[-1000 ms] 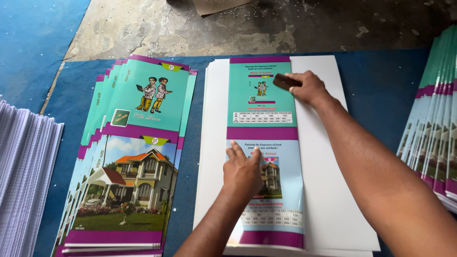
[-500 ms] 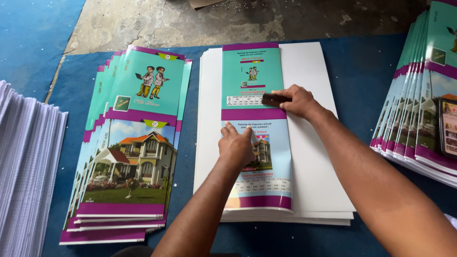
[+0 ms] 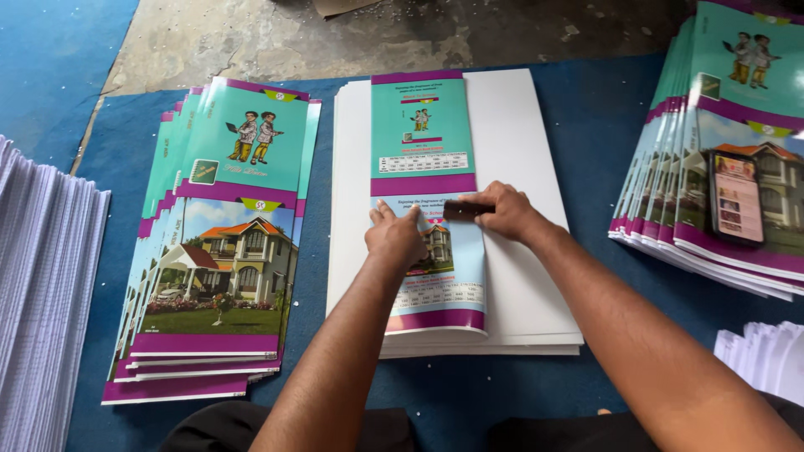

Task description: The person sits on the floor and repeatedly folds printed covers over stacks of white paper, then uses a wooden block to press and crease the spine. The person stacks the finished notebooks to the left and continues the same process with additional covers and paper stacks.

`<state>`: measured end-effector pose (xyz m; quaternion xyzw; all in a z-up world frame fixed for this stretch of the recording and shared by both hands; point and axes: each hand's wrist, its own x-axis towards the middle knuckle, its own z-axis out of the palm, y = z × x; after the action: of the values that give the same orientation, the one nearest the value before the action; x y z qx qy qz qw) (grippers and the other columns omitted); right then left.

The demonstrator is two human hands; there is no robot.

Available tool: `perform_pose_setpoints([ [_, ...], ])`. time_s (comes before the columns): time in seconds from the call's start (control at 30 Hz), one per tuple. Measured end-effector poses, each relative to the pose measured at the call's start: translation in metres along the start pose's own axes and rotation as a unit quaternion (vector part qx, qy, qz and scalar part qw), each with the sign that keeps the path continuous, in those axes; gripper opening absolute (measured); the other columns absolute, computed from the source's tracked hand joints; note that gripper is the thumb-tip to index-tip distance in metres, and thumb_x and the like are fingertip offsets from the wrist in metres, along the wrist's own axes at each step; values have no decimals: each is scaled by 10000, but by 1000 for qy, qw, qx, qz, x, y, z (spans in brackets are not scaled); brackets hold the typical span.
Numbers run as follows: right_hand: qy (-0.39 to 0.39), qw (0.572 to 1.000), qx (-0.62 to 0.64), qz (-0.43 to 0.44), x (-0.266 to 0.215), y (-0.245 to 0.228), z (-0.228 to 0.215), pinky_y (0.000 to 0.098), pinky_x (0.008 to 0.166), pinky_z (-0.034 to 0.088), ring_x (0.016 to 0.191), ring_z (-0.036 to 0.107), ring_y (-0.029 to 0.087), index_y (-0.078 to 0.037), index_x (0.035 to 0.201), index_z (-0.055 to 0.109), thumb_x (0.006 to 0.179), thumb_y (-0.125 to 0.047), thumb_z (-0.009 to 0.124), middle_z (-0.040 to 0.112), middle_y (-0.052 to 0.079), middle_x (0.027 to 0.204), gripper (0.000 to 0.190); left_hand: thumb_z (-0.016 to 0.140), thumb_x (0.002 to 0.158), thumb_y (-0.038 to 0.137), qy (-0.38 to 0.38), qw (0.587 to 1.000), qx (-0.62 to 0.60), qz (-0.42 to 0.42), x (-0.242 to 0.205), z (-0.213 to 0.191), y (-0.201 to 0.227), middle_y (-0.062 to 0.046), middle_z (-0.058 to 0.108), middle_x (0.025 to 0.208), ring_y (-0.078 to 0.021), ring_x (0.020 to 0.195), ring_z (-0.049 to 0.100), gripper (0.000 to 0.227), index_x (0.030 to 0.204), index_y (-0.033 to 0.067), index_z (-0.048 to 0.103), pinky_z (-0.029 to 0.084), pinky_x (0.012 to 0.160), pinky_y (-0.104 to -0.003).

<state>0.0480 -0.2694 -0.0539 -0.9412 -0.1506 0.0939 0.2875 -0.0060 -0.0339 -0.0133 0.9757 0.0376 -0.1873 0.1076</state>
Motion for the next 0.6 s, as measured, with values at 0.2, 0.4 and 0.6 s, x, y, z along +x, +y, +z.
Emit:
perform_pose_setpoints([
  [0.2,-40,999,4,19,-36,-10,1,362,1034,515,1098,643,218,-386,1277,717,788,-129,731,665,53,1116,553,806,808,351,-24,999,21,-11,2,-2,3,-292,115,1669,-463,1545,153,906,1580,395,335,486,1060,-438],
  [0.4,-57,998,23,28,-74,-27,-2,356,1006,513,1080,626,201,-364,1271,721,799,-82,724,649,41,1095,550,780,873,392,-63,994,84,-16,3,-8,9,-310,122,1662,-459,1541,182,937,1623,379,218,450,1090,-497],
  [0.6,-65,998,20,6,-100,-38,-4,353,956,538,1011,631,201,-332,1248,737,786,-48,709,654,39,1035,544,624,1011,384,-92,985,147,-15,-4,-15,21,-347,153,1634,-482,1516,219,820,1653,296,121,347,1126,-649],
])
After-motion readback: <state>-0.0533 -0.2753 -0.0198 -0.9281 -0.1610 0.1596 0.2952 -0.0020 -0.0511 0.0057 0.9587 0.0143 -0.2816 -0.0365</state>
